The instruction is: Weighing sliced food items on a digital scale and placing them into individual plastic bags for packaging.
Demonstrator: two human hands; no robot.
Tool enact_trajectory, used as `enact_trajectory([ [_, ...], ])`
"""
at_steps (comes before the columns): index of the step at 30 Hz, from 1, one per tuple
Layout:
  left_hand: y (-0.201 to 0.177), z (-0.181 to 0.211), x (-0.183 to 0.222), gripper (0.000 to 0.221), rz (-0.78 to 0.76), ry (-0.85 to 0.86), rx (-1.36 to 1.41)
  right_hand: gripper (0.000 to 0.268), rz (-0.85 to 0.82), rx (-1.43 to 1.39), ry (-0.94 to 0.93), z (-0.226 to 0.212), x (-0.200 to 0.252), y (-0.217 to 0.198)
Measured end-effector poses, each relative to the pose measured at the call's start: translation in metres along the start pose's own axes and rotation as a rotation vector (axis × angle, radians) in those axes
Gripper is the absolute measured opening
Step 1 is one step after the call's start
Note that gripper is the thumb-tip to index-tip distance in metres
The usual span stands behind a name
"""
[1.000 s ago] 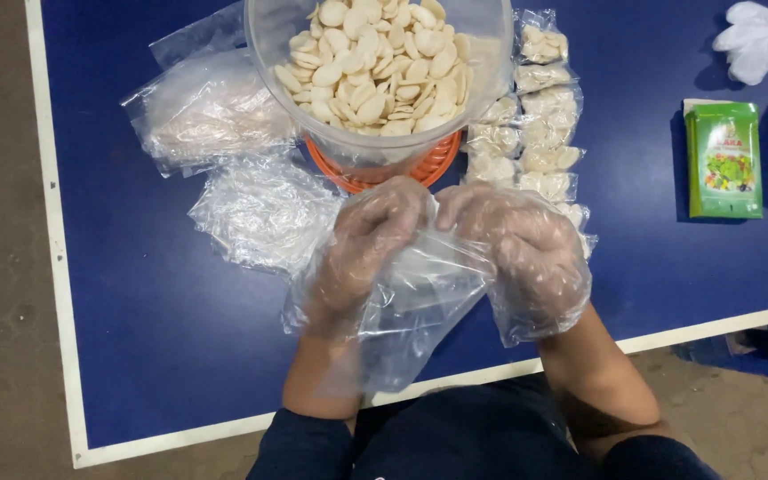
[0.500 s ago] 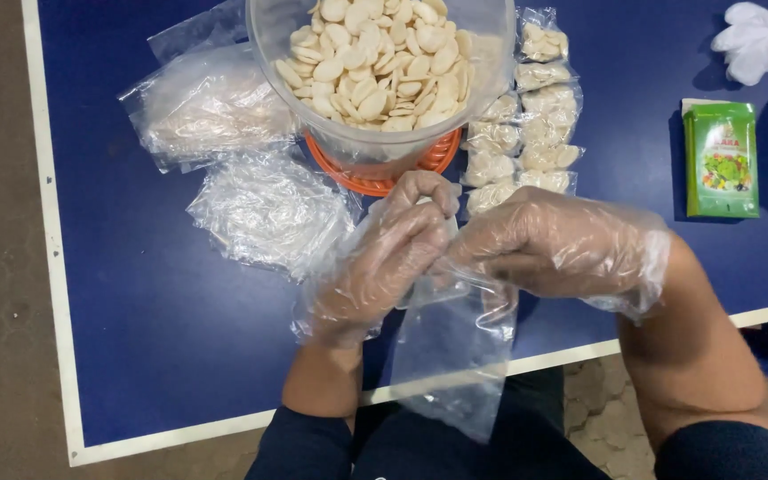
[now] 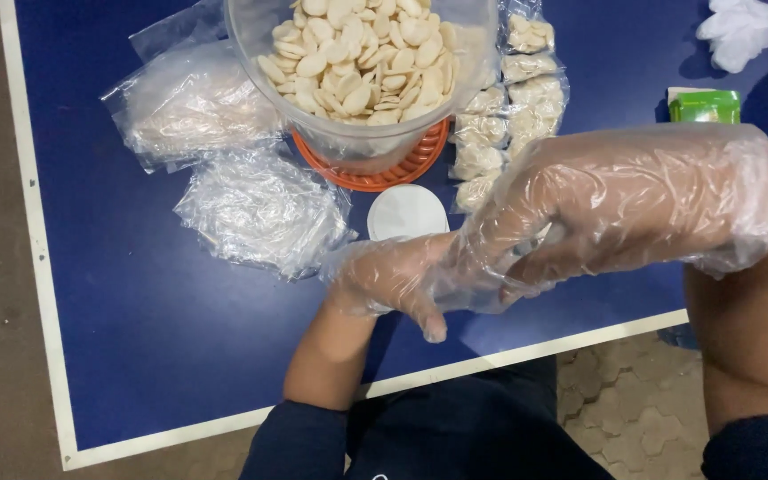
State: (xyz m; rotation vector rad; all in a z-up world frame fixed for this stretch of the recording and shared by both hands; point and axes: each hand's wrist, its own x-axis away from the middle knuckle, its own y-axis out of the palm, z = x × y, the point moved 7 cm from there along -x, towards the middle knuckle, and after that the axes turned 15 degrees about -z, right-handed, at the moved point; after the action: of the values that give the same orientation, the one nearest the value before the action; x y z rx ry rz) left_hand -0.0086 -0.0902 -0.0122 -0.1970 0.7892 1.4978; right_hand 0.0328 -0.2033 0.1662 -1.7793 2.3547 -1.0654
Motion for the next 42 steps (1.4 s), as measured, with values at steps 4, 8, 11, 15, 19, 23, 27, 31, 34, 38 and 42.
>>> enact_trajectory([
  [4,-0.006,-0.015,-0.006,0.1,-0.351,-0.026,0.397,0.026,0.01,0.103,-0.02,0.013,0.021,0.011],
  [8,0.004,0.008,-0.019,0.07,-0.212,-0.1,-0.47,0.027,0.015,0.214,-0.042,0.012,0.018,0.017],
  [11,-0.01,0.028,-0.016,0.077,0.144,-0.261,-0.519,0.029,0.019,0.318,-0.071,-0.007,-0.011,0.005],
  [15,-0.042,0.035,0.02,0.037,0.625,-0.137,-1.223,0.027,0.168,0.323,0.004,-0.013,-0.026,-0.02],
  [19,-0.075,0.017,0.089,0.028,0.923,0.038,-1.538,0.019,0.335,0.361,-0.003,-0.002,-0.039,-0.042],
  [23,-0.107,-0.023,0.145,0.063,1.083,0.212,-1.509,0.019,0.429,0.375,0.172,0.055,-0.069,-0.065],
  [27,-0.122,-0.014,0.155,0.066,1.278,0.186,-1.408,0.049,0.365,-0.01,0.729,0.082,-0.113,-0.087],
  [31,-0.119,-0.006,0.155,0.059,1.363,0.105,-1.588,0.075,0.222,0.113,0.77,0.128,-0.153,-0.105],
  [34,-0.111,0.007,0.14,0.048,1.321,0.095,-1.642,0.101,0.015,0.262,0.853,0.152,-0.176,-0.102],
  [38,-0.109,0.011,0.139,0.046,1.311,0.109,-1.523,0.096,-0.034,0.31,0.838,0.188,-0.203,-0.096],
  [42,-0.097,0.026,0.122,0.042,1.268,0.1,-1.72,0.065,0.181,0.423,0.757,0.236,-0.209,-0.106],
])
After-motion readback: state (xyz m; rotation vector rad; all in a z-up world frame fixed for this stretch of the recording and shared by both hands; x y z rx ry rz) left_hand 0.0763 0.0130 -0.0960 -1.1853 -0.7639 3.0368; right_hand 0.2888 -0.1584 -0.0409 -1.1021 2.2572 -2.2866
